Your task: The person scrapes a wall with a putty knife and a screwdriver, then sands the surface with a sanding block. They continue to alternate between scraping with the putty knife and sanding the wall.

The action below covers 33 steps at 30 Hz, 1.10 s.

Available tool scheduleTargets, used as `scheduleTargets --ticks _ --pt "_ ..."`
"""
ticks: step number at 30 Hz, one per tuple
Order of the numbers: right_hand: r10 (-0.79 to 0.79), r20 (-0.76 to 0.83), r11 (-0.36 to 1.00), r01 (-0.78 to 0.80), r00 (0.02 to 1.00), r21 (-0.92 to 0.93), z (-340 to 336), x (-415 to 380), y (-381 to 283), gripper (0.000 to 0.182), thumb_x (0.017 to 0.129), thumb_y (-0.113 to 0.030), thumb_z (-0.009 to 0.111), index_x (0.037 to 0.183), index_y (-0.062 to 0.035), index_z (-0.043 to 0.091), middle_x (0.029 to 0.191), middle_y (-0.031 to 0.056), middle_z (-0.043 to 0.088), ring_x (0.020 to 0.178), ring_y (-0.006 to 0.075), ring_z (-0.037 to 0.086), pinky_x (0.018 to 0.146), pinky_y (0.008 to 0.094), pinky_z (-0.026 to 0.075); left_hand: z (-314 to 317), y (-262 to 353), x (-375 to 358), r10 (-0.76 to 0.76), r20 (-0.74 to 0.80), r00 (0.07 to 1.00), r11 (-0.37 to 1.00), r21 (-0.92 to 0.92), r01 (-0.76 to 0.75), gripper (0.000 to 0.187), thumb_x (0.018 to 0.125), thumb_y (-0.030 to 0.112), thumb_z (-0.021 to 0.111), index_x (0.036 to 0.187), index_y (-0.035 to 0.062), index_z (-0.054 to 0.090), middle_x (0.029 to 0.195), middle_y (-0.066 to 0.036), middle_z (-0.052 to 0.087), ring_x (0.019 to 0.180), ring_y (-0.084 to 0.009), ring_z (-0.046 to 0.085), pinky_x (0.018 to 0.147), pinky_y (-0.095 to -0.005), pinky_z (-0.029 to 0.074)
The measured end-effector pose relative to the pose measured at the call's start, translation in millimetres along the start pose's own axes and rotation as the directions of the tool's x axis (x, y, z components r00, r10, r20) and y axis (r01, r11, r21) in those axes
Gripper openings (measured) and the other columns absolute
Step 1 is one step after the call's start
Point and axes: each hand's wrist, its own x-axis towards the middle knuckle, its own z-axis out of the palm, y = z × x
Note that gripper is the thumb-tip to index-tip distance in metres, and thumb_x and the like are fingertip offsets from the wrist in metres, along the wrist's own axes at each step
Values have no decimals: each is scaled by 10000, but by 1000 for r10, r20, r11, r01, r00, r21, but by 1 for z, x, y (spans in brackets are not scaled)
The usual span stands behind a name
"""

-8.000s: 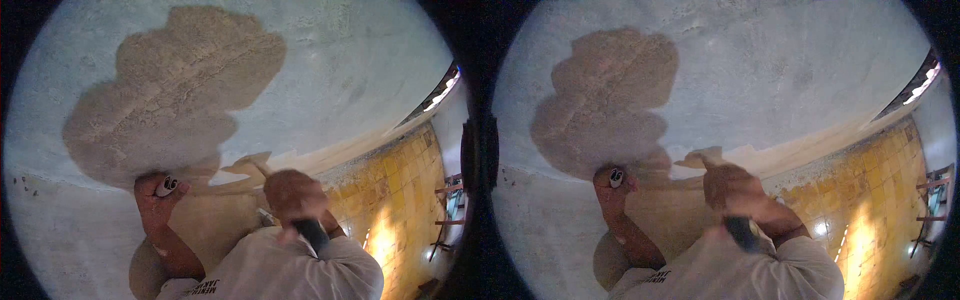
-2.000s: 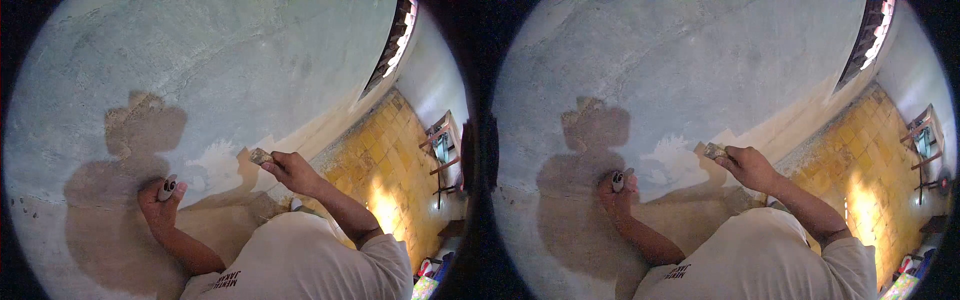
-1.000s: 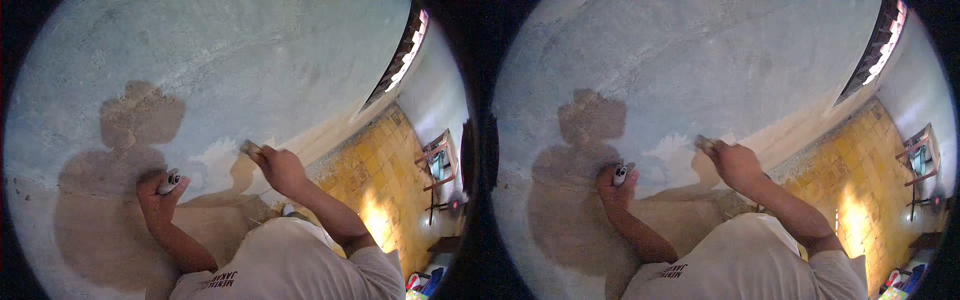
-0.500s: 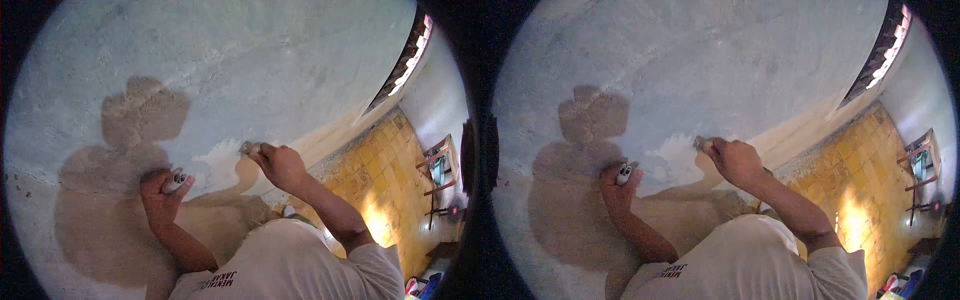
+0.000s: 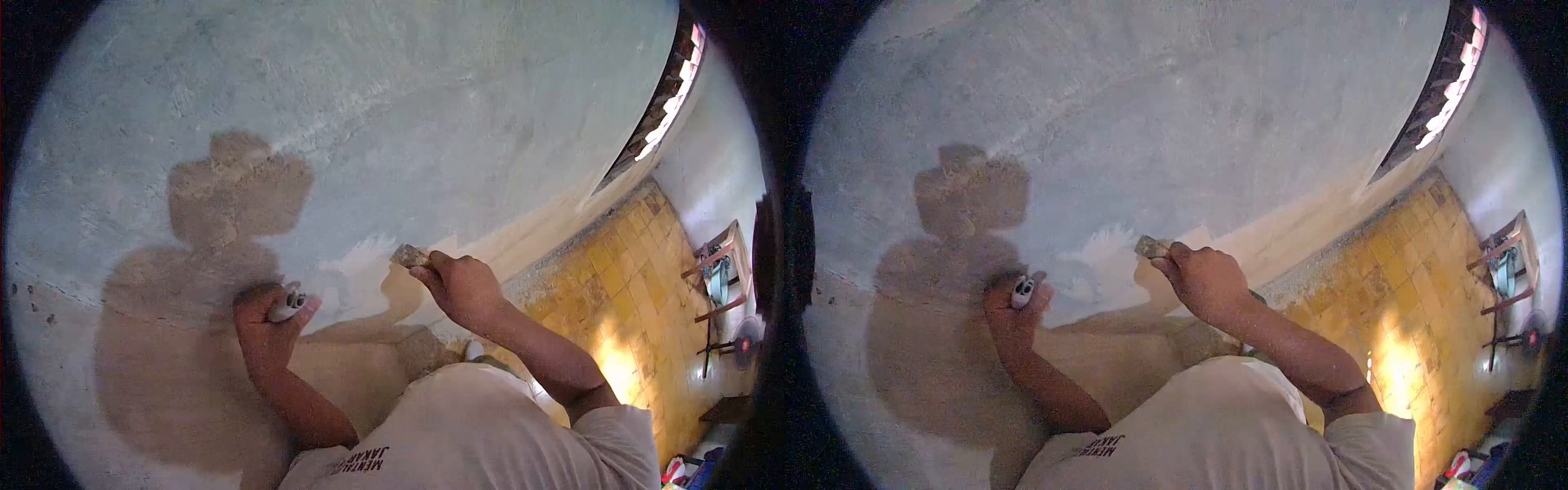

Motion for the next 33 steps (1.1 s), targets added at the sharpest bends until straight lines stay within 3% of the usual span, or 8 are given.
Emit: scheduleTargets --ticks 13,16,18,21,25,29,31,33 --pt "-60 -106 988 74 993 137 1 0 0 376 898 -357 520 777 -1 528 583 193 560 578 386 579 523 452 450 5 3 -7 -112 -33 993 994 -23 111 351 611 116 826 608 11 491 580 -19 477 569 -78 404 544 -243 382" --pt "-34 -106 991 47 994 125 -9 -17 5 376 897 -364 522 788 -4 534 591 199 565 583 386 581 522 456 449 4 8 -8 -89 -56 994 996 1 90 356 603 109 830 599 11 488 582 -16 480 572 -76 403 539 -246 385" --pt "64 5 995 -64 998 72 -11 -25 11 380 898 -376 514 800 -9 538 590 201 565 584 387 582 518 463 445 6 14 -5 -41 -43 998 999 -17 40 355 602 107 829 597 11 488 579 -18 483 569 -77 404 535 -248 386" --pt "-64 -167 995 76 984 66 7 6 1 389 901 -389 504 795 -16 534 583 196 565 577 386 583 511 468 444 8 15 -3 -25 -17 1000 1000 -12 25 351 598 99 829 593 8 489 575 -21 491 565 -77 411 532 -253 391" --pt "-27 -56 999 29 998 28 0 1 -7 388 904 -385 498 787 -17 540 579 190 569 584 382 592 515 469 455 7 12 -5 -68 -34 997 996 -55 66 338 596 84 823 589 4 495 573 -24 499 563 -70 428 534 -253 398" --pt "-28 -98 996 35 995 77 2 -22 12 389 905 -381 497 786 -14 541 580 185 573 582 386 590 517 467 457 6 11 -3 -65 -28 998 998 -21 64 334 594 76 823 587 3 497 574 -21 500 562 -65 436 535 -248 399" --pt "51 -10 995 -50 999 92 1 -30 21 391 901 -382 501 783 -11 539 579 180 575 576 387 587 516 466 457 8 20 0 62 -10 998 998 -25 -62 336 594 77 821 583 -1 494 569 -30 502 551 -67 437 528 -247 397" --pt "-27 -66 999 30 997 34 5 -6 6 388 907 -395 477 861 -17 554 603 179 590 591 374 599 532 457 476 11 21 0 39 -39 998 999 -8 -39 336 594 72 819 581 -4 492 567 -31 503 551 -67 439 525 -247 397"
